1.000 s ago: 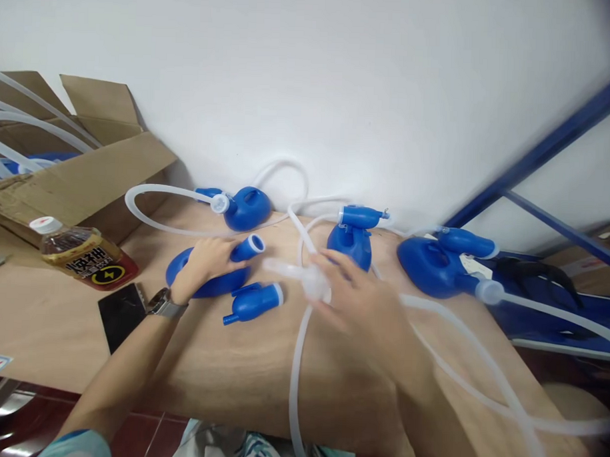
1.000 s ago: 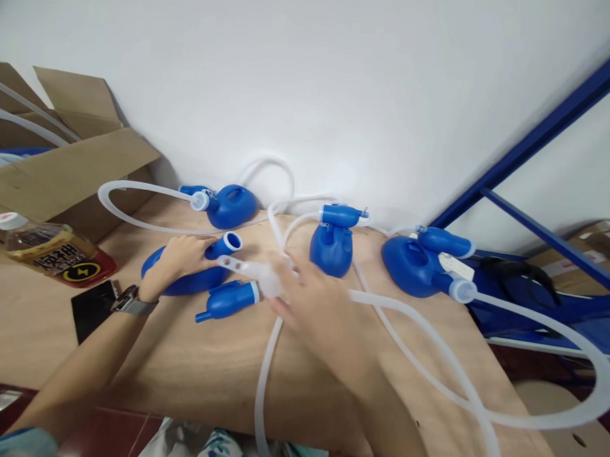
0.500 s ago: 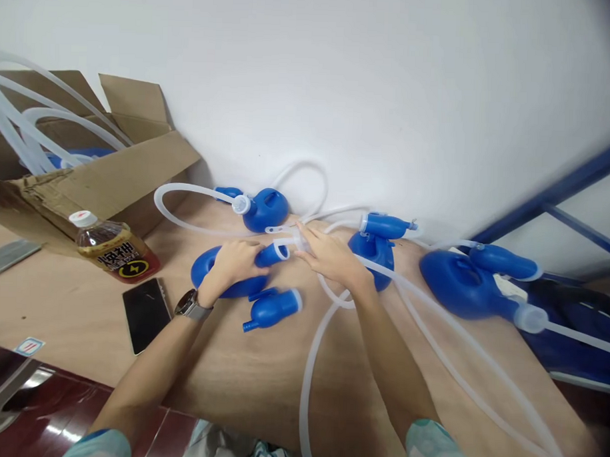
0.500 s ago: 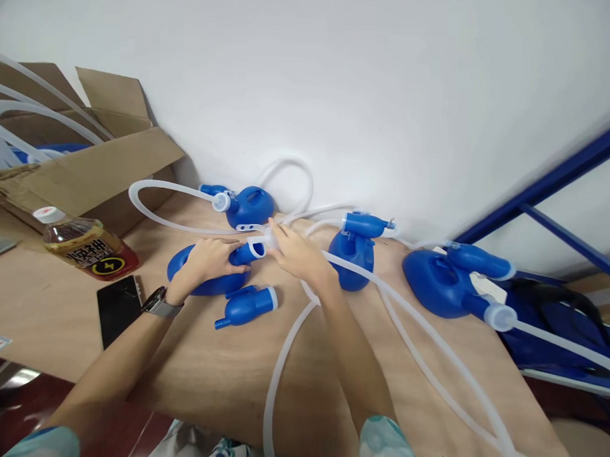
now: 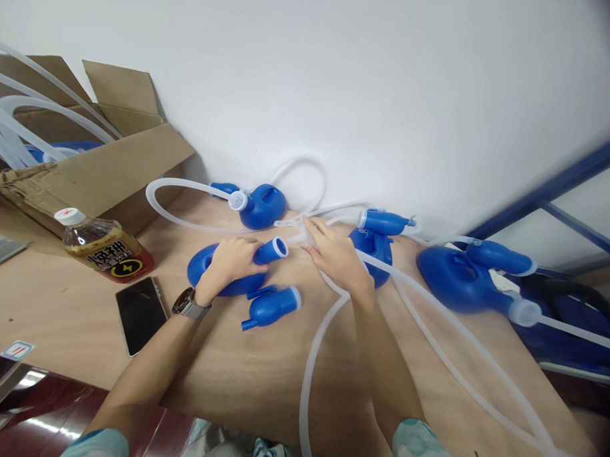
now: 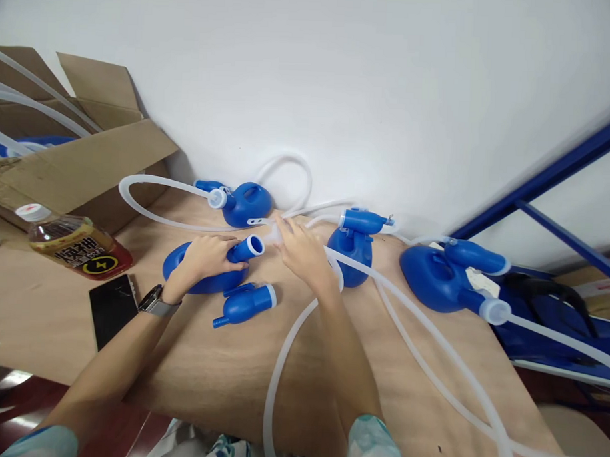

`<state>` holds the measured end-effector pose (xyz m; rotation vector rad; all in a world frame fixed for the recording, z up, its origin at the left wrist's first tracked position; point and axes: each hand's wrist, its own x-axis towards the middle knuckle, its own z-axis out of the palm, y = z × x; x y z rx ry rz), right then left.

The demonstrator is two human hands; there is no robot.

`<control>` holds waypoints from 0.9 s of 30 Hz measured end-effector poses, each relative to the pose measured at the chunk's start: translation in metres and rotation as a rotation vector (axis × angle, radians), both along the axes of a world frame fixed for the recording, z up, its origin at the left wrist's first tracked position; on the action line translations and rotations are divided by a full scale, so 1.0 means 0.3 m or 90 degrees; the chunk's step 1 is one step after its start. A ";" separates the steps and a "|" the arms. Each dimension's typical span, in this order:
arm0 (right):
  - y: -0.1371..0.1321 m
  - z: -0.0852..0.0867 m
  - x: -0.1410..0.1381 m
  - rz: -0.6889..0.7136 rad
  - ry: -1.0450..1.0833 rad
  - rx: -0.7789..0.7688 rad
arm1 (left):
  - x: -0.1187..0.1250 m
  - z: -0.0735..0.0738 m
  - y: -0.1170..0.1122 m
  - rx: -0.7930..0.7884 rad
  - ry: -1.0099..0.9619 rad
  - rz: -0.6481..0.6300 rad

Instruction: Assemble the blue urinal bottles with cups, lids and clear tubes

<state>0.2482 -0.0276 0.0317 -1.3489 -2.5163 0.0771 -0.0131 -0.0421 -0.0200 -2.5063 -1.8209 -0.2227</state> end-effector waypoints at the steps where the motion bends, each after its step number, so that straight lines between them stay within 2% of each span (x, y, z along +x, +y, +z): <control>1: 0.000 0.002 0.001 0.004 0.028 0.009 | 0.001 0.001 0.000 0.000 0.001 0.000; 3: 0.002 -0.022 -0.018 0.054 0.064 -0.003 | 0.003 0.003 -0.001 -0.003 0.008 0.006; 6: 0.011 -0.108 -0.090 0.112 0.087 -0.091 | 0.007 0.007 -0.001 -0.010 0.017 0.014; 10: 0.038 -0.205 -0.181 0.062 0.203 -0.157 | 0.007 0.009 0.000 -0.007 0.017 0.003; 15: 0.067 -0.236 -0.218 0.010 0.252 -0.159 | 0.002 0.010 0.009 -0.013 0.036 -0.009; 27: 0.033 -0.333 -0.265 0.021 0.270 -0.038 | -0.003 -0.019 0.022 -0.022 -0.053 -0.001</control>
